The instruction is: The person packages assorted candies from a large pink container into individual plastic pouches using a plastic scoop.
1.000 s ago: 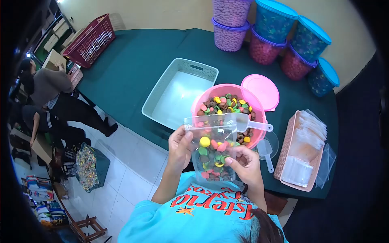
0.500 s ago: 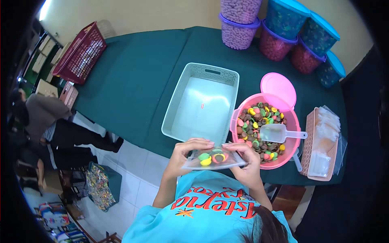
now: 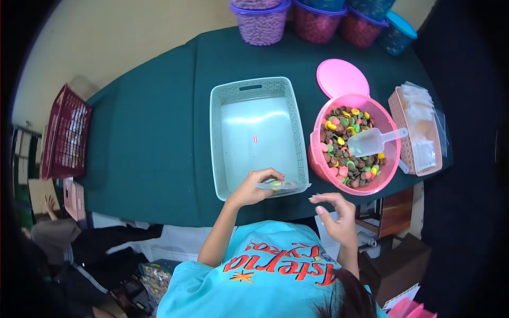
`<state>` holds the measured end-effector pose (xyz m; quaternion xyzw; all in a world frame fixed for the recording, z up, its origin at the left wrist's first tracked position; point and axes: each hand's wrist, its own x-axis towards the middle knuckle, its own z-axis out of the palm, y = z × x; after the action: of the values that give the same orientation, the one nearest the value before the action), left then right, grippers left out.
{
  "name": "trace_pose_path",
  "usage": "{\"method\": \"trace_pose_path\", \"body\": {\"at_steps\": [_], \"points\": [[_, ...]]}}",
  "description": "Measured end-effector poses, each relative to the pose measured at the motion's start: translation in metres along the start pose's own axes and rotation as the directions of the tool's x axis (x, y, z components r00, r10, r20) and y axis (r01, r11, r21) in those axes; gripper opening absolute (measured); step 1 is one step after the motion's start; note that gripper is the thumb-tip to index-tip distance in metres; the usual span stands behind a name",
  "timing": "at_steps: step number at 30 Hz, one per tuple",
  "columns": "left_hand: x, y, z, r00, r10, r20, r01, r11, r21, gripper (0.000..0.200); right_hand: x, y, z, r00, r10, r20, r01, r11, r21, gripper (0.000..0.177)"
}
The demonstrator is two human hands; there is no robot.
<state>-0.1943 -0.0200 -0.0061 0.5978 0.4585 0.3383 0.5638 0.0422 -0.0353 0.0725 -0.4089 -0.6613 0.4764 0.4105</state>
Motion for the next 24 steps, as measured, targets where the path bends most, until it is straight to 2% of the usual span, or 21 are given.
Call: {"method": "trace_pose_path", "body": {"at_steps": [1, 2, 4, 5, 7, 9, 10, 14, 16, 19, 20, 22, 24], "points": [[0.004, -0.002, 0.001, 0.999, -0.007, 0.035, 0.008, 1.0, -0.026, 0.032, -0.002, 0.002, 0.001, 0.994, 0.091, 0.063, -0.088, 0.995, -0.04, 0.019], [0.005, -0.002, 0.0, 0.998, -0.004, 0.06, 0.005, 1.0, -0.025, 0.032, -0.002, 0.006, 0.004, 0.99, 0.12, 0.08, -0.111, 0.988, -0.11, 0.019], [0.006, 0.003, -0.003, 0.982, -0.119, 0.149, 0.125, 0.992, -0.031, 0.038, -0.004, 0.023, 0.011, 0.991, 0.13, 0.025, -0.124, 0.978, -0.165, 0.019], [0.007, 0.002, -0.004, 0.978, -0.121, 0.169, 0.127, 0.991, -0.029, 0.038, -0.006, 0.032, 0.014, 0.991, 0.132, -0.004, -0.13, 0.968, -0.215, 0.019], [0.006, 0.001, -0.006, 0.963, -0.12, 0.242, 0.106, 0.992, 0.07, 0.045, -0.009, 0.046, 0.02, 0.986, 0.167, -0.023, -0.169, 0.966, -0.196, 0.021], [0.004, -0.003, -0.006, 0.953, -0.126, 0.275, 0.113, 0.992, 0.063, 0.048, -0.01, 0.054, 0.025, 0.983, 0.16, -0.091, -0.178, 0.949, -0.262, 0.026], [0.005, -0.005, -0.005, 0.948, -0.126, 0.292, 0.115, 0.992, 0.054, 0.05, -0.011, 0.058, 0.026, 0.977, 0.198, -0.077, -0.211, 0.947, -0.242, 0.033], [0.006, -0.011, -0.007, 0.936, -0.145, 0.32, 0.136, 0.989, 0.05, 0.056, -0.011, 0.066, 0.031, 0.979, 0.152, -0.135, -0.185, 0.939, -0.288, 0.035], [0.007, -0.005, -0.007, 0.917, -0.127, 0.379, 0.079, 0.987, 0.139, 0.067, -0.01, 0.069, 0.032, 0.981, 0.141, -0.133, -0.175, 0.94, -0.292, 0.039], [0.006, 0.003, -0.004, 0.918, -0.108, 0.381, 0.036, 0.981, 0.192, 0.077, -0.006, 0.063, 0.031, 0.968, 0.231, -0.099, -0.249, 0.933, -0.258, 0.04], [0.006, 0.004, -0.005, 0.918, -0.107, 0.381, 0.033, 0.98, 0.195, 0.077, -0.005, 0.063, 0.032, 0.969, 0.227, -0.101, -0.246, 0.935, -0.257, 0.04], [0.004, 0.007, -0.007, 0.941, -0.008, 0.338, -0.059, 0.981, 0.187, 0.082, -0.004, 0.063, 0.031, 0.969, 0.229, -0.091, -0.245, 0.935, -0.255, 0.041], [0.001, 0.018, -0.009, 0.955, 0.008, 0.298, -0.063, 0.982, 0.175, 0.077, -0.004, 0.066, 0.032, 0.975, 0.197, -0.099, -0.217, 0.938, -0.269, 0.041]]}}
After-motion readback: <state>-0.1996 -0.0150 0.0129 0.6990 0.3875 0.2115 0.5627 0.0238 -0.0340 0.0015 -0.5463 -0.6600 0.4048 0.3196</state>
